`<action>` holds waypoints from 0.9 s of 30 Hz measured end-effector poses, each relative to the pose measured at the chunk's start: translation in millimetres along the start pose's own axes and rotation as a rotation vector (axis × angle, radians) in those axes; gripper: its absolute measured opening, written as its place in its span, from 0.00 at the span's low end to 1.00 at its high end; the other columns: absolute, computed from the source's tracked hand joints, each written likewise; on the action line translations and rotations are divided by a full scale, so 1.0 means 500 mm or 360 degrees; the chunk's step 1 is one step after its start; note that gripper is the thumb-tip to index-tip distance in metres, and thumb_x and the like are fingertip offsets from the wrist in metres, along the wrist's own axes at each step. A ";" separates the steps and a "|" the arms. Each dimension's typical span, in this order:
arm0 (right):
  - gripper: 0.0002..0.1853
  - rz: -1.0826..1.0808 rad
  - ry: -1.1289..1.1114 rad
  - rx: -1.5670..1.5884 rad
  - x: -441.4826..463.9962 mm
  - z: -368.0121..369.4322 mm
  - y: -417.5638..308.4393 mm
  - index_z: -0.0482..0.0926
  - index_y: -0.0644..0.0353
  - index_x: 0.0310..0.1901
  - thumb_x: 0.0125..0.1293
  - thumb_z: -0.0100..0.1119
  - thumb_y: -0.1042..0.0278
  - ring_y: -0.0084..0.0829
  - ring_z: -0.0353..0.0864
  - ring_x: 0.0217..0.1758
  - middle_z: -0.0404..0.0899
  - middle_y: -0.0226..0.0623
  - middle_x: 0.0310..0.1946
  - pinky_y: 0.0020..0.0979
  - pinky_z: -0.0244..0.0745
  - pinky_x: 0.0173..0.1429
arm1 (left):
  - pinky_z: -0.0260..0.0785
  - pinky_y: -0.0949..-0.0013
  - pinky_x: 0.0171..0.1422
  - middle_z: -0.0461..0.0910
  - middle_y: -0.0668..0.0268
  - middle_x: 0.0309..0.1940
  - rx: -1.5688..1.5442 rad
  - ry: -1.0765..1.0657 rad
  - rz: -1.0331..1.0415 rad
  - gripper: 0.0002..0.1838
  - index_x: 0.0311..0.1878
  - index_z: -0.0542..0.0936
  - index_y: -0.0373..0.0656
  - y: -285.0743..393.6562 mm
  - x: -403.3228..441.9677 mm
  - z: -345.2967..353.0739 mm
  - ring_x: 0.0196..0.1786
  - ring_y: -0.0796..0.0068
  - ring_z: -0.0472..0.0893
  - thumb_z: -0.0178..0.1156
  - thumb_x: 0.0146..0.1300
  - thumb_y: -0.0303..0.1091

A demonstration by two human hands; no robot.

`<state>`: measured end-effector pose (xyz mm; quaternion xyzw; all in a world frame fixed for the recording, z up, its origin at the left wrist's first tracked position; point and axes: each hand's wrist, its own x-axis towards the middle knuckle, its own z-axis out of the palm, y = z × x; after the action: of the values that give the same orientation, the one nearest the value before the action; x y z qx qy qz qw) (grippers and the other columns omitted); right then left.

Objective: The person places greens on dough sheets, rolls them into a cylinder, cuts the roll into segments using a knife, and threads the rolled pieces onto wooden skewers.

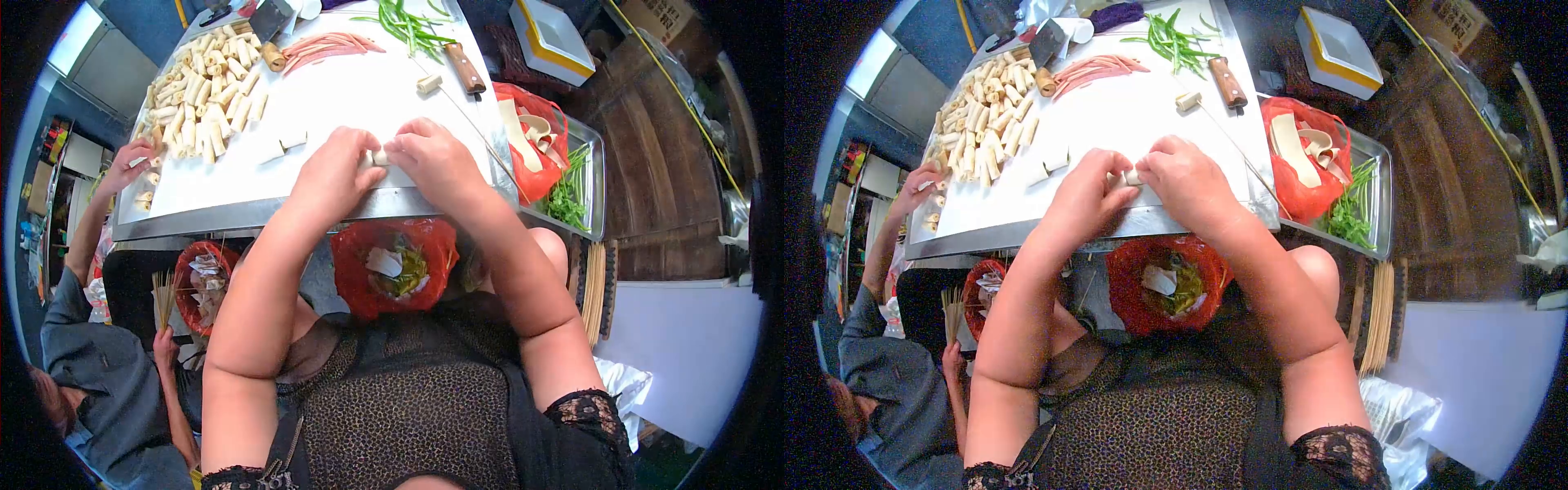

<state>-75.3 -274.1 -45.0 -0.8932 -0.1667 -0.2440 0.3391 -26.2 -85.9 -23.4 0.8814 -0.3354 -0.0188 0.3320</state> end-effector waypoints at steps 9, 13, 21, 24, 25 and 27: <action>0.09 -0.0406 -0.0074 -0.0604 0.018 0.000 -0.019 0.85 0.54 0.39 0.56 0.62 0.70 0.36 0.80 0.48 0.82 0.33 0.42 0.37 0.77 0.52 | 0.73 0.57 0.54 0.78 0.53 0.44 0.0137 0.0109 0.0069 0.22 0.62 0.74 0.40 -0.030 0.015 0.012 0.48 0.53 0.79 0.61 0.66 0.31; 0.14 -0.0366 -0.0092 -0.0836 0.049 0.015 0.002 0.85 0.53 0.47 0.59 0.63 0.67 0.36 0.79 0.49 0.82 0.32 0.43 0.37 0.75 0.55 | 0.73 0.59 0.54 0.79 0.52 0.43 -0.0033 0.0229 -0.0041 0.29 0.69 0.68 0.37 -0.030 0.010 -0.008 0.46 0.55 0.80 0.60 0.65 0.28; 0.17 -0.0135 -0.0125 -0.0489 0.098 0.032 0.023 0.83 0.57 0.55 0.63 0.65 0.69 0.37 0.82 0.44 0.83 0.39 0.41 0.36 0.78 0.50 | 0.78 0.70 0.40 0.81 0.64 0.40 -0.0904 0.0129 -0.0568 0.30 0.71 0.66 0.33 -0.034 0.008 -0.017 0.40 0.77 0.82 0.62 0.69 0.31; 0.15 0.0630 -0.0097 0.0516 0.078 0.027 -0.032 0.81 0.61 0.57 0.69 0.61 0.72 0.27 0.81 0.41 0.83 0.35 0.41 0.29 0.78 0.48 | 0.78 0.70 0.45 0.83 0.67 0.44 -0.1227 0.0097 -0.0639 0.26 0.68 0.71 0.35 -0.025 0.000 -0.003 0.44 0.77 0.83 0.63 0.70 0.35; 0.16 0.0635 -0.0073 0.0834 0.072 0.031 -0.038 0.79 0.63 0.58 0.71 0.59 0.72 0.23 0.80 0.41 0.82 0.34 0.42 0.26 0.77 0.48 | 0.78 0.71 0.48 0.83 0.67 0.46 -0.1507 0.0085 -0.0594 0.24 0.65 0.74 0.37 -0.017 -0.004 -0.003 0.46 0.77 0.83 0.63 0.70 0.36; 0.19 0.0647 -0.0110 0.1127 0.066 0.028 -0.051 0.74 0.69 0.62 0.73 0.58 0.71 0.20 0.79 0.43 0.82 0.33 0.44 0.23 0.77 0.49 | 0.77 0.71 0.54 0.84 0.67 0.49 -0.1872 0.0113 -0.0570 0.18 0.57 0.81 0.40 0.000 -0.013 -0.006 0.51 0.77 0.83 0.64 0.70 0.40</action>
<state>-55.3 -242.0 -22.4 -0.7437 -0.0716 -0.0695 0.6610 -30.4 -80.3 -22.2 0.5932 -0.1042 -0.2268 0.7654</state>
